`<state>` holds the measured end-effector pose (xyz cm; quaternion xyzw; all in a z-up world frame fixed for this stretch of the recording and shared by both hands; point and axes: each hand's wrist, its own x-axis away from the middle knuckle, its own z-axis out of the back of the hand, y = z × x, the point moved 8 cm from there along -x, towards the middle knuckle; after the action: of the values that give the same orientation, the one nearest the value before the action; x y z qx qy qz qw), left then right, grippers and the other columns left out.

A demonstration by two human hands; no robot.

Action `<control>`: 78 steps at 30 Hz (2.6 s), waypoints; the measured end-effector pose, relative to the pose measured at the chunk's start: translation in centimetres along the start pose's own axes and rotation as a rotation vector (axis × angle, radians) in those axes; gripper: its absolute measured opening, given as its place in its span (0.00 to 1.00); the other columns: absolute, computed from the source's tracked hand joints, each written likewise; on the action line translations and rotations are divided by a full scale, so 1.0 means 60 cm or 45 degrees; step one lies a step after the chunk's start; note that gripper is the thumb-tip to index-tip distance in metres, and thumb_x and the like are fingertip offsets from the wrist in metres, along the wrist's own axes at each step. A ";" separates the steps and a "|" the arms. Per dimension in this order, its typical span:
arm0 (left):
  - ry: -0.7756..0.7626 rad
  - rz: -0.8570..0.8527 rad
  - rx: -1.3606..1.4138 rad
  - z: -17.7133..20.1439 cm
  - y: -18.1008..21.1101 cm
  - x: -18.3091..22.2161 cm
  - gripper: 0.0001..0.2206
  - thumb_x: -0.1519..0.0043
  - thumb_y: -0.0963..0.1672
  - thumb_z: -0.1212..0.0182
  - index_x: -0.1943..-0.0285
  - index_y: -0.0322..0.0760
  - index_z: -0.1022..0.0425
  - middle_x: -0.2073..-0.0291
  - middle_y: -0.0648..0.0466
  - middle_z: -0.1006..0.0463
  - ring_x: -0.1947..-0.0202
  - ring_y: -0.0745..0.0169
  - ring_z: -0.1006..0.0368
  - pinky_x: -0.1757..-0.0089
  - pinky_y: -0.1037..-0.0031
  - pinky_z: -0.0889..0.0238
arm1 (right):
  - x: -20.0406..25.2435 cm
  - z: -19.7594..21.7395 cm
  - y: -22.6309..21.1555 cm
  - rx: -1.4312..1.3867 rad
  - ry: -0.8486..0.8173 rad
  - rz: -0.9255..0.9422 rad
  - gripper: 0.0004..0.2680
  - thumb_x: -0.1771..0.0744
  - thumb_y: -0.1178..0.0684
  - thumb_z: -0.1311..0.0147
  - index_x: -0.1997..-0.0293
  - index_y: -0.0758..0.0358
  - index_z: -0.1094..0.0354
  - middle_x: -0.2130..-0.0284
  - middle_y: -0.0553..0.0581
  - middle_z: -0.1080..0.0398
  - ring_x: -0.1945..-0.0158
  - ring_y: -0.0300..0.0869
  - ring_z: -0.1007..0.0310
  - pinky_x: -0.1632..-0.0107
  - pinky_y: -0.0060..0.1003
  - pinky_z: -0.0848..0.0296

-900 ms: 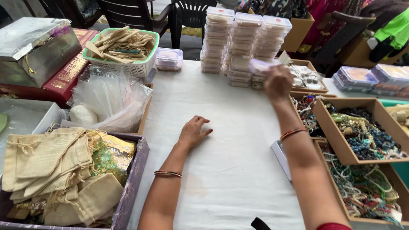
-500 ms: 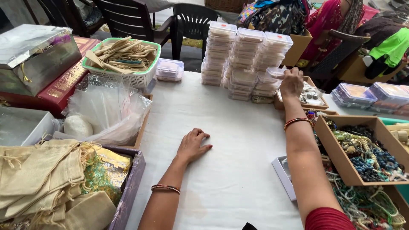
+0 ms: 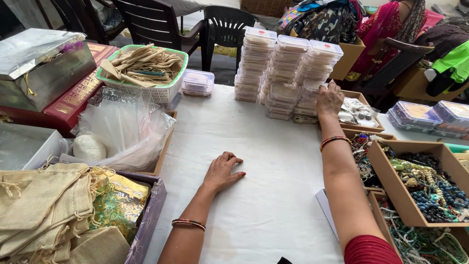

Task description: Picking up a pearl necklace, examining it, placing it into a small cloth drawstring bag, and then securing it inside a plastic storage container.

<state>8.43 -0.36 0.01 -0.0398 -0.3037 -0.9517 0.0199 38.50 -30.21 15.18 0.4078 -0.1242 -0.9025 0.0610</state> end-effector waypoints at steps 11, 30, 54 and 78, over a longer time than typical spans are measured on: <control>-0.021 -0.065 -0.052 0.007 0.005 -0.002 0.25 0.41 0.56 0.37 0.35 0.55 0.29 0.33 0.58 0.38 0.31 0.60 0.44 0.32 0.63 0.51 | -0.013 0.087 0.228 0.185 0.063 -0.030 0.10 0.32 0.49 0.39 0.49 0.57 0.27 0.46 0.62 0.32 0.48 0.52 0.30 0.51 0.49 0.29; 0.349 -0.211 -0.088 0.008 -0.008 0.023 0.14 0.40 0.49 0.33 0.46 0.48 0.21 0.44 0.59 0.26 0.44 0.62 0.29 0.42 0.65 0.36 | 0.317 0.161 0.569 0.139 -0.994 -0.470 0.12 0.33 0.38 0.40 0.45 0.39 0.23 0.48 0.55 0.25 0.46 0.48 0.27 0.46 0.48 0.26; 0.377 -0.219 -0.147 0.000 -0.010 0.024 0.13 0.40 0.49 0.33 0.48 0.49 0.20 0.44 0.61 0.25 0.46 0.66 0.27 0.41 0.67 0.34 | 0.385 0.144 0.604 -0.012 -1.069 -0.728 0.08 0.37 0.47 0.30 0.56 0.48 0.17 0.52 0.58 0.23 0.50 0.49 0.25 0.48 0.45 0.25; 0.403 -0.280 -0.198 -0.011 -0.008 0.026 0.11 0.39 0.48 0.35 0.49 0.48 0.19 0.43 0.60 0.25 0.45 0.66 0.27 0.42 0.68 0.35 | 0.457 0.121 0.638 0.017 -1.076 -0.490 0.12 0.40 0.41 0.29 0.56 0.44 0.17 0.59 0.52 0.20 0.59 0.45 0.24 0.52 0.42 0.24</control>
<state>6.79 -0.36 -0.67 0.1421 -0.2251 -0.9631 -0.0397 15.29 -71.54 10.54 0.0200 -0.0662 -0.9837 -0.1662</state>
